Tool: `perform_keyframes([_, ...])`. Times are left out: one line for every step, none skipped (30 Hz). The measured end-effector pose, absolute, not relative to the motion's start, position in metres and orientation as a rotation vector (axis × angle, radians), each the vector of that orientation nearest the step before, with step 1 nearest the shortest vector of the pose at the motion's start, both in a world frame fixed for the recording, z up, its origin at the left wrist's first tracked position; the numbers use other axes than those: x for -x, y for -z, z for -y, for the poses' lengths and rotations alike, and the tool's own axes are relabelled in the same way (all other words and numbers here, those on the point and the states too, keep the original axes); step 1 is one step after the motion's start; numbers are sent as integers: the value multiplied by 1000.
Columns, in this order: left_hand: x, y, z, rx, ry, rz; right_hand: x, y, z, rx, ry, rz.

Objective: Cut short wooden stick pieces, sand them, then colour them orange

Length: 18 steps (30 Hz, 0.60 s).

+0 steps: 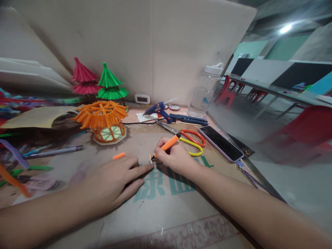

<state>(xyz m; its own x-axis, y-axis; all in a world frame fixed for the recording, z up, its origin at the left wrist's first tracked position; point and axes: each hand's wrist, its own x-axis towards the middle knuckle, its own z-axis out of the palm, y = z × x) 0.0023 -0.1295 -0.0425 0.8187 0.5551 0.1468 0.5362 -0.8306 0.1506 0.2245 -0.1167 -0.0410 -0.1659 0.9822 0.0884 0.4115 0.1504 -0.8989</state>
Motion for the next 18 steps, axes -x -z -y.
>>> perform_keyframes([-2, 42, 130, -2897, -284, -869, -224, 41, 117, 1347, -986, 1695])
perform_keyframes([-3, 42, 130, -2895, -287, -868, -224, 41, 117, 1344, -986, 1694])
perform_keyframes([-3, 43, 130, -2895, -291, -866, -224, 41, 117, 1345, -982, 1688])
perform_keyframes([-3, 43, 130, -2896, -295, -865, -224, 42, 117, 1348, -976, 1680])
perform_keyframes([-3, 43, 129, -2898, -298, -869, -224, 42, 117, 1353, -970, 1670])
perform_keyframes([-3, 43, 129, -2900, -298, -871, -223, 43, 117, 1358, -965, 1663])
perform_keyframes([-3, 43, 129, -2901, -292, -876, -223, 43, 116, 1363, -962, 1660])
perform_keyframes([-3, 43, 129, -2900, -283, -882, -223, 43, 116, 1367, -962, 1660])
perform_keyframes([-3, 42, 129, -2897, -272, -887, -223, 43, 116, 1370, -967, 1663])
perform_keyframes([-3, 42, 129, -2894, -261, -887, -223, 43, 116, 1370, -974, 1664])
perform_keyframes([-3, 42, 129, -2891, -253, -886, -223, 43, 116, 1367, -984, 1666])
perform_keyframes([-3, 42, 129, -2891, -250, -884, -224, 43, 116, 1358, -996, 1669])
perform_keyframes([-2, 42, 129, -2892, -251, -883, -224, 43, 117, 1346, -1012, 1673])
perform_keyframes([-2, 42, 130, -2893, -252, -882, -225, 43, 117, 1331, -1031, 1679])
perform_keyframes([-2, 42, 130, -2894, -254, -883, -225, 43, 117, 1317, -1050, 1687])
perform_keyframes([-2, 42, 130, -2893, -258, -885, -226, 43, 117, 1304, -1066, 1692])
perform_keyframes([-2, 41, 130, -2892, -262, -886, -226, 44, 117, 1296, -1078, 1694])
perform_keyframes([-2, 41, 130, -2890, -264, -882, -226, 44, 117, 1293, -1077, 1689])
